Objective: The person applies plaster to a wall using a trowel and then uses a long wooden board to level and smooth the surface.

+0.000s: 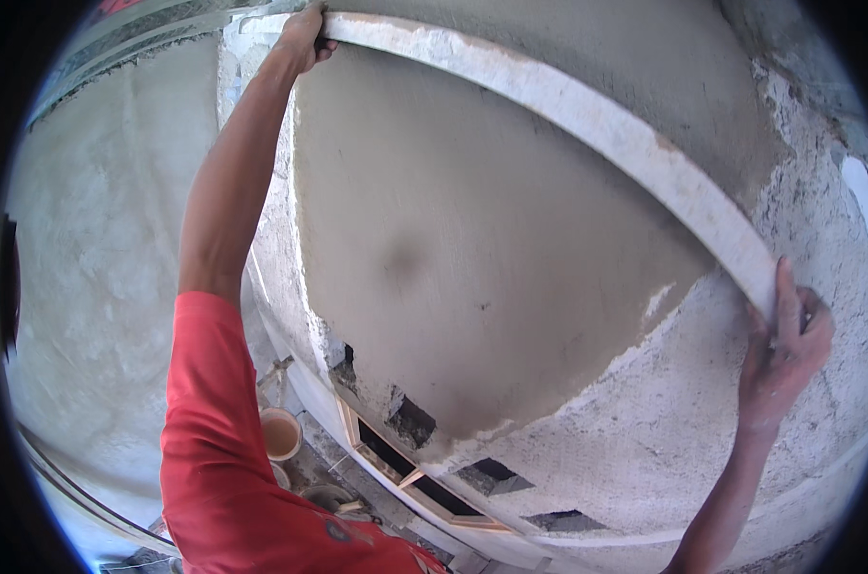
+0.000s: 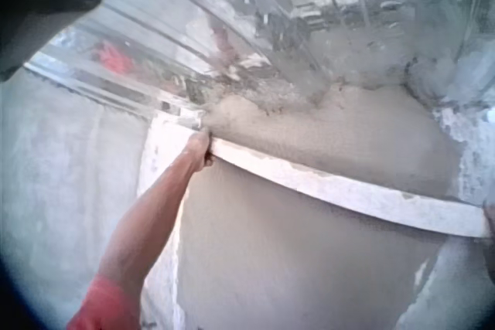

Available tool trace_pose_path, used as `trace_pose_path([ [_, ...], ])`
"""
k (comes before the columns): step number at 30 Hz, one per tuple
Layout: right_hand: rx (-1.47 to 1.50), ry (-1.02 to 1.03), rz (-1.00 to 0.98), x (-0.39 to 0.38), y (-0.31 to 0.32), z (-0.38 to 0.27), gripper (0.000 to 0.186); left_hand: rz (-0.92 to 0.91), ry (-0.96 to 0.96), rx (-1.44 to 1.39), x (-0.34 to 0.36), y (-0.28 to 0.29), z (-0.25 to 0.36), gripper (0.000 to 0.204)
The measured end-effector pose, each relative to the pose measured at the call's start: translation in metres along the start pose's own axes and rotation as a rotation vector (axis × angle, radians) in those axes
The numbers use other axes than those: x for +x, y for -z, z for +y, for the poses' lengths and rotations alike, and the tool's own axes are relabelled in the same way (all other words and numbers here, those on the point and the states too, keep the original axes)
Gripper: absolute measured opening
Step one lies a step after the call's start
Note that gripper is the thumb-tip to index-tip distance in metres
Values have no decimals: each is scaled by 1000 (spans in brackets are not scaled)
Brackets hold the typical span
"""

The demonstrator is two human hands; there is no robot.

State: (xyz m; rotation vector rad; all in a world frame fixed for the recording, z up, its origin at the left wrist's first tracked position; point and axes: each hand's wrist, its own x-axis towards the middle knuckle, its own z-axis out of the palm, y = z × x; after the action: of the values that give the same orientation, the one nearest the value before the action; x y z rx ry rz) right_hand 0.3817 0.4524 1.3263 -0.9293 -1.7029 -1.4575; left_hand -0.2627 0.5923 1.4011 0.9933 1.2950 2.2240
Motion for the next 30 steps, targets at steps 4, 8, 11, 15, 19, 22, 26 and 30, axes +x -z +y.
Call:
trace_pose_path([
  [4,30,-31,-74,-55,12,-8,59,-4,24,57,-79,-6,-36,34],
  [8,154,-41,-100,-124,5,-26,65,38,130,79,-114,15,-95,38],
  [11,222,-32,-123,-172,3,-46,67,60,224,114,-142,37,-157,45],
  [15,290,-46,-238,-230,10,-66,62,53,355,138,-189,65,-225,43],
  [19,321,-76,-319,-276,13,-74,57,58,431,70,-230,71,-267,41],
  [22,334,-84,-354,-314,10,-75,51,151,496,67,-251,68,-292,42],
  [26,391,-174,-452,-350,17,-87,51,123,511,-84,-279,74,-323,38],
  [30,402,-209,-580,-363,46,-86,69,128,501,-159,-320,90,-339,29],
])
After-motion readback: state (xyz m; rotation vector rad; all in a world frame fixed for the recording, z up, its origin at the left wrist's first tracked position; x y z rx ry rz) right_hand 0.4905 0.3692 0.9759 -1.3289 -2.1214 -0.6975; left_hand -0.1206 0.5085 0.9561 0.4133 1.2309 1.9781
